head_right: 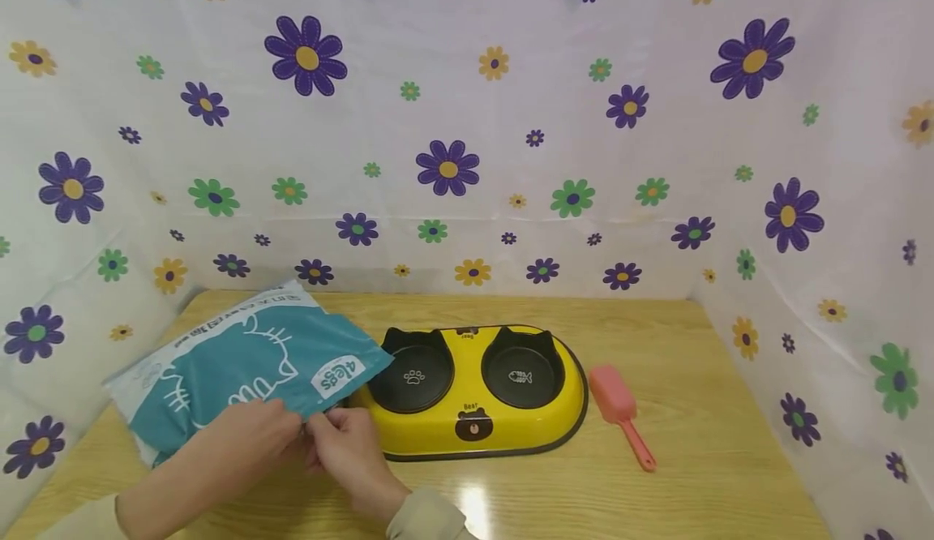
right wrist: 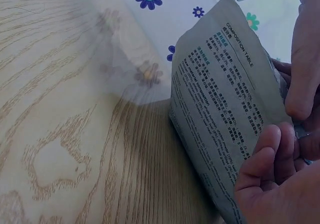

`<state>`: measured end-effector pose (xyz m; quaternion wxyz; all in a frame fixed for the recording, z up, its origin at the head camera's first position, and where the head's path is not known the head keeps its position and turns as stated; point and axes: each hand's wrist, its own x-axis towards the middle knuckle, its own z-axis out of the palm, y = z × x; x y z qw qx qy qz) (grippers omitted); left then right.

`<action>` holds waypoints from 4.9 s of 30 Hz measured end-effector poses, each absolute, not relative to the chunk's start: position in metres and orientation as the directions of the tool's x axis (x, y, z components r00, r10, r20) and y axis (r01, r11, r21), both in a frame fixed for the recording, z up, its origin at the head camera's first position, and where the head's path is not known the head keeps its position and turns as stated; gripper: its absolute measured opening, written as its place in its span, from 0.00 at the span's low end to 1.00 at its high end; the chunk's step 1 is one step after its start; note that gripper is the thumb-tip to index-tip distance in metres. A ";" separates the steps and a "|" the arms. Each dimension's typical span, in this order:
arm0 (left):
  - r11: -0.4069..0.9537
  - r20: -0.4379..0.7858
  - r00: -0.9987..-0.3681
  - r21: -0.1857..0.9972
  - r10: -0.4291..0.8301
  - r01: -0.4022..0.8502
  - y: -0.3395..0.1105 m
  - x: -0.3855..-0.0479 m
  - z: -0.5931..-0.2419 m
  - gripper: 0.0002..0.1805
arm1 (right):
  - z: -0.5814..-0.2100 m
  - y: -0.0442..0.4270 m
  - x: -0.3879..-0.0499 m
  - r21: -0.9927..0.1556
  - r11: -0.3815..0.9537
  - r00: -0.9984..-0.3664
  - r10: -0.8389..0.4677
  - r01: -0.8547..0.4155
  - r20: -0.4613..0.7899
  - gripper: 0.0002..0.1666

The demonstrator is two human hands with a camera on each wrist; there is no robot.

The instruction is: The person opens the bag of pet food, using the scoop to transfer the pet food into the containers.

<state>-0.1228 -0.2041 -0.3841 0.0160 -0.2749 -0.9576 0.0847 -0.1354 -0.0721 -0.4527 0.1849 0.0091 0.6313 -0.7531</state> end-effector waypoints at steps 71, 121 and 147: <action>0.906 -0.038 -0.917 0.180 0.397 0.384 -0.197 -0.138 -0.382 0.14 | -0.468 -0.069 -0.139 -0.970 -0.099 -0.894 -0.418 0.221 -0.161 0.19; 0.814 -0.070 -0.822 0.210 0.565 0.542 -0.244 -0.147 -0.378 0.18 | -0.460 -0.071 -0.139 -0.984 0.042 -0.922 -0.346 0.171 -0.175 0.19; 0.849 -0.058 -0.867 0.243 0.496 0.469 -0.267 -0.165 -0.390 0.18 | -0.469 -0.102 -0.171 -0.993 -0.029 -0.882 -0.465 0.110 -0.084 0.24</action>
